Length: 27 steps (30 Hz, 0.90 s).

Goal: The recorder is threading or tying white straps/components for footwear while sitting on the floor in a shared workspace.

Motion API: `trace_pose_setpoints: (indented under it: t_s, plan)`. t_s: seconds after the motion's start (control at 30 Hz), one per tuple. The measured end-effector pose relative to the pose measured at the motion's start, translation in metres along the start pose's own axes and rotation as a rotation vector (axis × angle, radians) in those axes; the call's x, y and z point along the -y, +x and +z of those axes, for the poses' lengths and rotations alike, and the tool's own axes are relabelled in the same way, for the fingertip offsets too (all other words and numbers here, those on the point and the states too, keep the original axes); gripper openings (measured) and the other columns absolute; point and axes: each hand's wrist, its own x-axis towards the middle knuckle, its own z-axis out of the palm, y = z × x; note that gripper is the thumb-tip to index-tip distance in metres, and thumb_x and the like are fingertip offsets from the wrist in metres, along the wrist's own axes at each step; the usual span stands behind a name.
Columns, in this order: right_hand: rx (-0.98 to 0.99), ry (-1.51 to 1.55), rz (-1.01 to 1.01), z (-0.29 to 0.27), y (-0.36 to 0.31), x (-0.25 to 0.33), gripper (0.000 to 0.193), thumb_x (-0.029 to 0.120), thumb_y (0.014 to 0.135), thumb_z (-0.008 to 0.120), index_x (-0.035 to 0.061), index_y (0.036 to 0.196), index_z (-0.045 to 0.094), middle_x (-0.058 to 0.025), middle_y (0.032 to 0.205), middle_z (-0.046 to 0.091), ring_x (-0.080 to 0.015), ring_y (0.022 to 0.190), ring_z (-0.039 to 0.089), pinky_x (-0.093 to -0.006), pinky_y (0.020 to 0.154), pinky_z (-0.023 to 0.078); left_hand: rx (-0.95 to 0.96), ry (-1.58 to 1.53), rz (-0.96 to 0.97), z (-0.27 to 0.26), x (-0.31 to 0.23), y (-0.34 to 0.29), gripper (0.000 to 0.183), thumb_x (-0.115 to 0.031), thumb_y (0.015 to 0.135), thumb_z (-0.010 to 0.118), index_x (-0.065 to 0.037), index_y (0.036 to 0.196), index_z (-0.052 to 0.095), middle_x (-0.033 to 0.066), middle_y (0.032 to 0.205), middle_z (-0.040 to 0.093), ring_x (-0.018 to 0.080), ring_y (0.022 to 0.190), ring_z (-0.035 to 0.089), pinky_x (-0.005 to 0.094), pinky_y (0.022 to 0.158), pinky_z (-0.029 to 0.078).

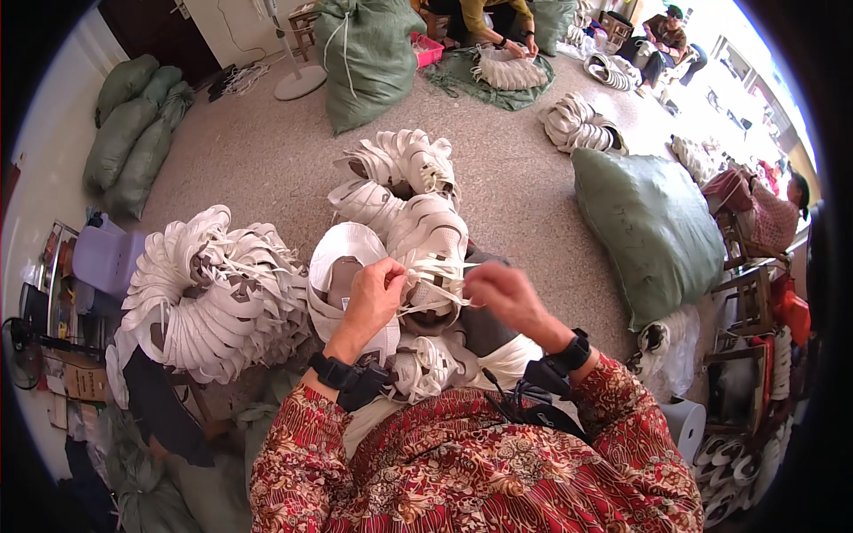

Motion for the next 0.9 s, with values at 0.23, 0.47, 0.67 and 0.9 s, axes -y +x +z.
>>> trace_pose_setpoints:
  t_s: [0.23,0.47,0.67,0.9]
  plan:
    - [0.098,0.200,0.232,0.059,0.024,-0.027,0.027,0.009,0.099,0.047,-0.0063,0.118,0.058,-0.0088,0.096,0.067,-0.0128,0.074,0.064,-0.0268,0.068,0.055,-0.091,0.035,0.045,0.007,-0.012,-0.002,0.010,-0.008,0.090,0.066,0.002,0.090,0.067,0.0152,0.074,0.068,0.0245,0.066,0.065,0.0353,0.060,0.050]
    - [0.049,0.361,0.309,0.069,0.033,-0.039,0.032,0.004,0.099,0.041,-0.0064,0.126,0.054,-0.0105,0.096,0.066,-0.0138,0.073,0.065,-0.0272,0.067,0.057,-0.054,-0.022,-0.015,0.000,-0.008,-0.004,0.009,-0.008,0.089,0.066,0.001,0.089,0.068,0.0151,0.073,0.067,0.0236,0.061,0.064,0.0344,0.059,0.049]
    - [-0.007,0.390,0.318,0.072,0.032,-0.039,0.033,0.004,0.100,0.041,-0.0069,0.128,0.053,-0.0105,0.096,0.067,-0.0139,0.071,0.065,-0.0269,0.066,0.057,-0.123,0.142,0.173,0.005,-0.009,-0.004,0.008,-0.007,0.087,0.065,-0.001,0.090,0.070,0.0163,0.078,0.068,0.0330,0.067,0.066,0.0367,0.058,0.050]
    - [-0.014,0.441,0.413,0.074,0.040,-0.034,0.024,0.008,0.101,0.044,-0.0035,0.115,0.059,-0.0079,0.090,0.067,-0.0134,0.065,0.065,-0.0278,0.060,0.058,-0.081,0.630,0.315,0.014,-0.007,-0.017,0.013,-0.017,0.091,0.060,-0.006,0.092,0.068,0.0102,0.087,0.066,0.0296,0.085,0.065,0.0503,0.099,0.042]
